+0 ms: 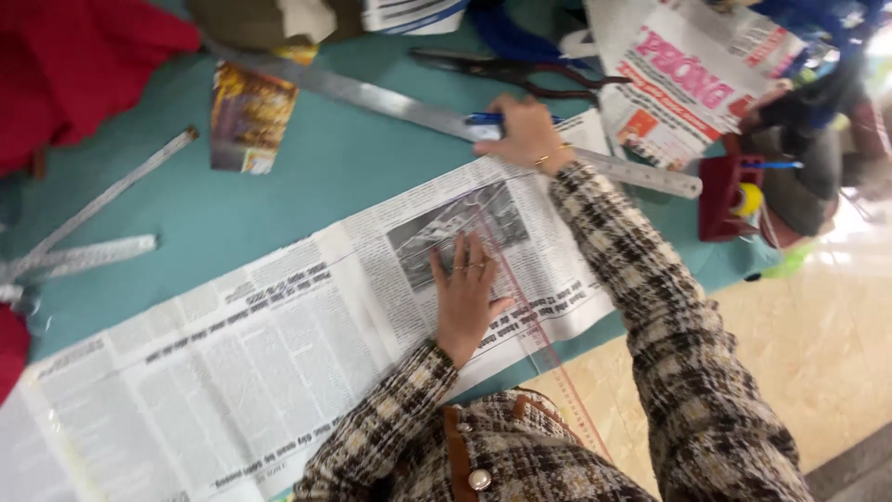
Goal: Drafting a pattern on newspaper using a ruler and pen, then preparing and measuring red fabric.
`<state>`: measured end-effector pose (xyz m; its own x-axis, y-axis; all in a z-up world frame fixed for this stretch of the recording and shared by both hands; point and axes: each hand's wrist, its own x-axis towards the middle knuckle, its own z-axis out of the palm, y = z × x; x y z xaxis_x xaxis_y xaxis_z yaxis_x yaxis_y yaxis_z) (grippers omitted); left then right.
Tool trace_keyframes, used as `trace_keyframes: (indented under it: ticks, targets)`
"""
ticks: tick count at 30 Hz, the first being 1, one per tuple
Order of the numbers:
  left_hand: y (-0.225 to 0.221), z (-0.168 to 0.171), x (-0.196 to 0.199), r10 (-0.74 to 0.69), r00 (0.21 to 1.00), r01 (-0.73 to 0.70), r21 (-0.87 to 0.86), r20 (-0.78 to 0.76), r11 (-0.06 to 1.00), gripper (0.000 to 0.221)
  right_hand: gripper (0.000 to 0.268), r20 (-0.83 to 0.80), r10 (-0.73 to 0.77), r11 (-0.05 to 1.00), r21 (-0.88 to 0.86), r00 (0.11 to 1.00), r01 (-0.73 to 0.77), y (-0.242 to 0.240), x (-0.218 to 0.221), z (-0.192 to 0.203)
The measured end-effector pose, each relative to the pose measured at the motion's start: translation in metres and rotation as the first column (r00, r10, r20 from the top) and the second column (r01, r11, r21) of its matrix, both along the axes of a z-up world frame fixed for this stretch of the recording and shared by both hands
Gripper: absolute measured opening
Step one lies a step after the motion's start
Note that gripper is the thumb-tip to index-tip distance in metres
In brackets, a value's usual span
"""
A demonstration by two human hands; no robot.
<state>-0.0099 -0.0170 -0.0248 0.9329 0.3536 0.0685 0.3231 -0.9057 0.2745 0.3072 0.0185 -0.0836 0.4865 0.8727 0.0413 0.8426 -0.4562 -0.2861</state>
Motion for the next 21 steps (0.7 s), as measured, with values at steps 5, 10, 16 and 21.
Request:
trace_keyframes:
  ticks: [5, 10, 16, 21]
  targets:
    - [0.003, 0.005, -0.003, -0.025, 0.998, 0.025, 0.003, 0.049, 1.000, 0.084, 0.054, 0.342, -0.007, 0.999, 0.043, 0.940, -0.008, 0.017, -0.006, 0.024]
    - [0.004, -0.004, -0.001, -0.050, 0.996, 0.045, 0.078, 0.074, 0.996, 0.094, 0.065, 0.592, -0.198, 0.945, 0.327, 0.781, -0.009, 0.042, 0.042, -0.026]
    - [0.006, -0.012, -0.002, -0.087, 0.903, 0.194, 0.219, -0.420, 0.956, 0.098, 0.021, 0.449, -0.230, 0.941, 0.328, 0.864, 0.080, 0.015, -0.056, 0.024]
    - [0.005, -0.014, -0.009, -0.039, 0.990, 0.068, 0.216, -0.138, 0.974, 0.099, 0.059, 0.135, 0.151, 0.988, -0.033, 0.979, -0.148, -0.111, -0.171, 0.042]
